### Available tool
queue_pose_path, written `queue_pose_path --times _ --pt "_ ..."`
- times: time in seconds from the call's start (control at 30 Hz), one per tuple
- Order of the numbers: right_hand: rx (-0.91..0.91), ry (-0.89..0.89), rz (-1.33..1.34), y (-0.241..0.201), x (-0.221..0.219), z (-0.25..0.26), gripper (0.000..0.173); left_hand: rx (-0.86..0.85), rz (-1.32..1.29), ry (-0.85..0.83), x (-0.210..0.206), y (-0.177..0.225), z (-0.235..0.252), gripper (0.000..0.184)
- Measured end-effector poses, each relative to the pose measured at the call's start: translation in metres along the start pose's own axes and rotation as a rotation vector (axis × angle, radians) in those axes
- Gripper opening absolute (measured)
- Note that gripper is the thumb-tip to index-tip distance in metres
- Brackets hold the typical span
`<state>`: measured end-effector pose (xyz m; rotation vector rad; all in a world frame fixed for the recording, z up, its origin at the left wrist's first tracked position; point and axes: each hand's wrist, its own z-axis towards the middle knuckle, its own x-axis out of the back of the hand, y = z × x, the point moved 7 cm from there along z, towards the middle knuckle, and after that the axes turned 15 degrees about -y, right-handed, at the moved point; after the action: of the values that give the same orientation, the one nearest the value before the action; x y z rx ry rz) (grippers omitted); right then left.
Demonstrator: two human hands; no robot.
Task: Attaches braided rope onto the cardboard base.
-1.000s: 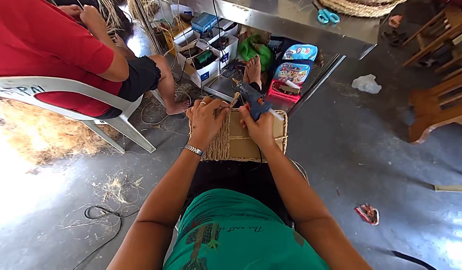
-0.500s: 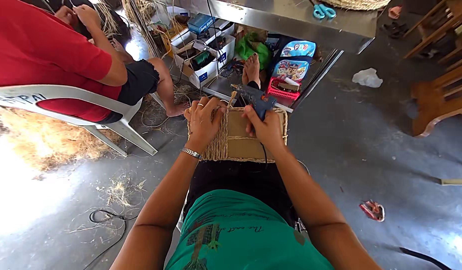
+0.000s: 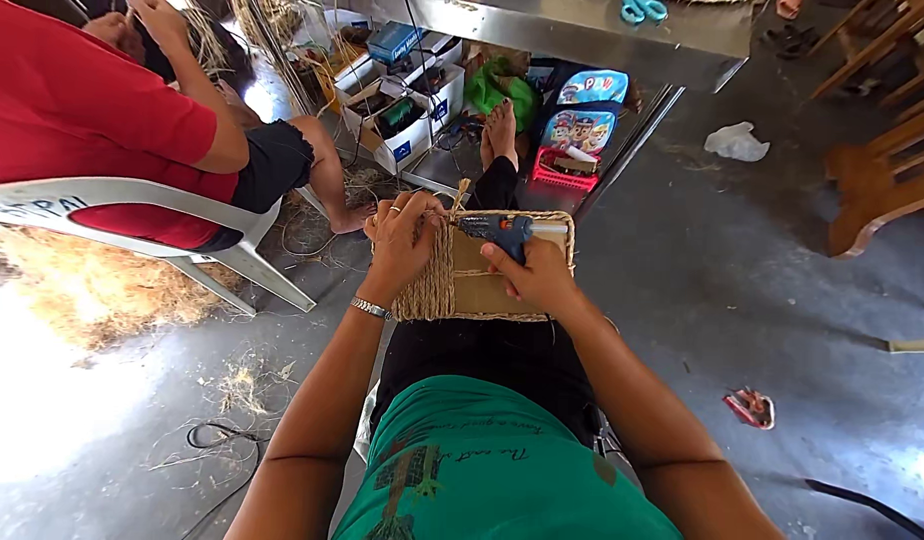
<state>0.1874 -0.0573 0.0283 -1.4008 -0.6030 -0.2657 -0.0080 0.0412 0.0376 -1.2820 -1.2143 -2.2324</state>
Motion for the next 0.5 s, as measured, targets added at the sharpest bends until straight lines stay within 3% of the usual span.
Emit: queue_pose_path --times 0.5 --pt "0.001 -0.043 -0.187 -0.013 0.005 0.006 0.050 -0.006 -0.006 0.005 0.001 0.002 -0.003 0.025"
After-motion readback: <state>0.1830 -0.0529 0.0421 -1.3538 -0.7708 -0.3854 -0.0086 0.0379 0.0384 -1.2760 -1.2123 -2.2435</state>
